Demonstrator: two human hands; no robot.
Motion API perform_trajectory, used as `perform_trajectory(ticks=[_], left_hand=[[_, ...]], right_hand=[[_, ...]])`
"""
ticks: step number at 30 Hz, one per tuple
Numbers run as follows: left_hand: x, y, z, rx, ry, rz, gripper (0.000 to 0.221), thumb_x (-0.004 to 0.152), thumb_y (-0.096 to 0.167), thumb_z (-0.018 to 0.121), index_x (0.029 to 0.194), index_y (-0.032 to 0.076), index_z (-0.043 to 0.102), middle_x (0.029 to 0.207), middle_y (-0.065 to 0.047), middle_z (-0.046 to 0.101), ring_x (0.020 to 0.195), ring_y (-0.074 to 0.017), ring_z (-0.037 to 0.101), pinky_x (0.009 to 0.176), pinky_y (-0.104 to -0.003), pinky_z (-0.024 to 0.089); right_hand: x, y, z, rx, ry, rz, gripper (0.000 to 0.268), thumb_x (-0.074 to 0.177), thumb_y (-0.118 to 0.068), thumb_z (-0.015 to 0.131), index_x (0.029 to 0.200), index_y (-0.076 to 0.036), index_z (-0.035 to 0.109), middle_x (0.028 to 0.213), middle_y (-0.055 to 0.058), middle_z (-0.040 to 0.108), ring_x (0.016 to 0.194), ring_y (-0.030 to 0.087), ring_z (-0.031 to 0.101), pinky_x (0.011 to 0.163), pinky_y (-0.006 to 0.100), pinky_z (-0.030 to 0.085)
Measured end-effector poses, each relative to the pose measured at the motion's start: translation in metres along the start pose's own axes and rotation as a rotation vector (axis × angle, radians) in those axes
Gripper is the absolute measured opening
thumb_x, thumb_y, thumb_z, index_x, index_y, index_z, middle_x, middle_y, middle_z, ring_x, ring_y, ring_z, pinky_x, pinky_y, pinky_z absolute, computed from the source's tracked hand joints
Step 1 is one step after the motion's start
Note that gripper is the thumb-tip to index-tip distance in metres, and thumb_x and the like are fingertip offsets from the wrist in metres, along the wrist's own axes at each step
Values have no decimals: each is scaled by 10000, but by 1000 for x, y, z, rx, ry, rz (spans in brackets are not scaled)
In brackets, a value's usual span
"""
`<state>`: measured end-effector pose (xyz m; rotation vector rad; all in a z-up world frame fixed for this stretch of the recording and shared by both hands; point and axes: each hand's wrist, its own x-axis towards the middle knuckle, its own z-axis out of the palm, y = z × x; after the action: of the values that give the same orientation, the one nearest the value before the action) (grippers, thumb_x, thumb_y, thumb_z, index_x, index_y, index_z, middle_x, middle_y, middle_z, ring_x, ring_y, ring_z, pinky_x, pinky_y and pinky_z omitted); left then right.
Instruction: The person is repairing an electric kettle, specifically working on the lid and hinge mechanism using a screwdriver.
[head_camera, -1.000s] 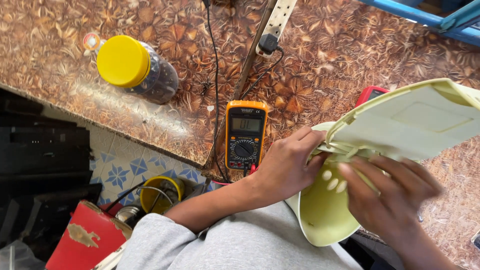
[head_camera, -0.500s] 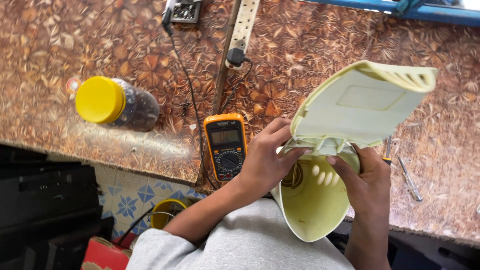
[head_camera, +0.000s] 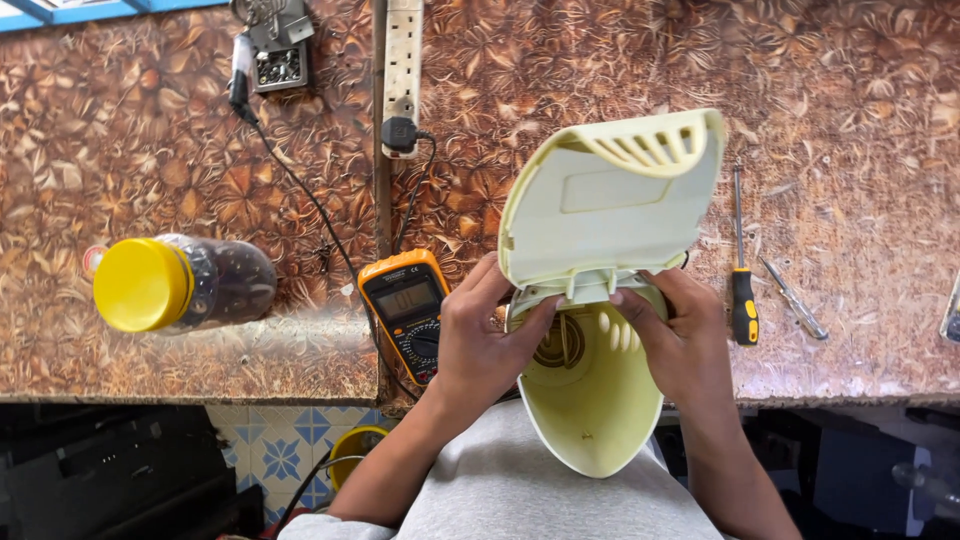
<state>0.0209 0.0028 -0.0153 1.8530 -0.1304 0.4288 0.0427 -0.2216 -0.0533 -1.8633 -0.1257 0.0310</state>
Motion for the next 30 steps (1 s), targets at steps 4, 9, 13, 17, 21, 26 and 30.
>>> perform_trajectory(ticks=[4, 9, 13, 17, 21, 26, 30], left_hand=[[3, 6, -3, 1, -3, -2, 348, 818, 58, 832, 1148, 14, 733, 1037, -175, 733, 950, -379, 758, 754, -450, 638], [-8, -8, -7, 38, -20, -43, 318, 808, 64, 837, 1090, -21, 716, 992, -211, 714, 925, -408, 751, 729, -448, 625], [4, -3, -19, -2, -105, -81, 399, 785, 94, 852, 1125, -47, 698, 997, -237, 685, 910, -414, 734, 731, -498, 636], [28, -9, -52, -350, -505, -293, 452, 893, 133, 690, 1296, -51, 605, 1238, -207, 668, 1216, -337, 621, 1064, -463, 480], [38, -49, -45, -717, -328, -497, 411, 980, 100, 543, 1333, -99, 615, 1359, -222, 655, 1320, -331, 614, 1147, -426, 481], [45, -92, -14, -738, -422, -457, 415, 965, 111, 562, 1323, -90, 621, 1322, -208, 665, 1277, -314, 623, 1114, -415, 490], [58, -122, 15, -754, -482, -416, 418, 949, 121, 581, 1313, -80, 626, 1284, -194, 675, 1234, -297, 633, 1081, -404, 499]], right_hand=[[2, -15, 7, 49, -22, -45, 285, 915, -41, 722, 1197, -50, 759, 833, 112, 699, 763, 132, 572, 722, 358, 511], [5, -36, 15, 70, -47, -96, 356, 883, -57, 721, 1239, -43, 725, 1092, 158, 761, 1096, 274, 671, 920, 510, 532], [7, -46, 16, 86, -19, -172, 291, 945, -101, 650, 1221, -29, 711, 1125, 215, 744, 1136, 417, 686, 930, 569, 524], [6, -53, 12, 121, -72, -50, 456, 940, -412, 620, 1166, -29, 723, 1087, 161, 758, 1031, 290, 722, 855, 430, 565], [7, -61, 11, 151, -133, -4, 635, 936, -593, 528, 1167, -29, 707, 1096, 106, 726, 1014, 202, 682, 865, 320, 540], [4, -39, 24, 454, -144, 12, 439, 1025, -310, 596, 1321, 9, 654, 1250, 232, 666, 1178, 359, 625, 1001, 552, 486], [9, -66, 18, 513, -175, 66, 442, 1055, -339, 534, 1308, 3, 652, 1163, 213, 683, 1136, 268, 610, 1012, 496, 482]])
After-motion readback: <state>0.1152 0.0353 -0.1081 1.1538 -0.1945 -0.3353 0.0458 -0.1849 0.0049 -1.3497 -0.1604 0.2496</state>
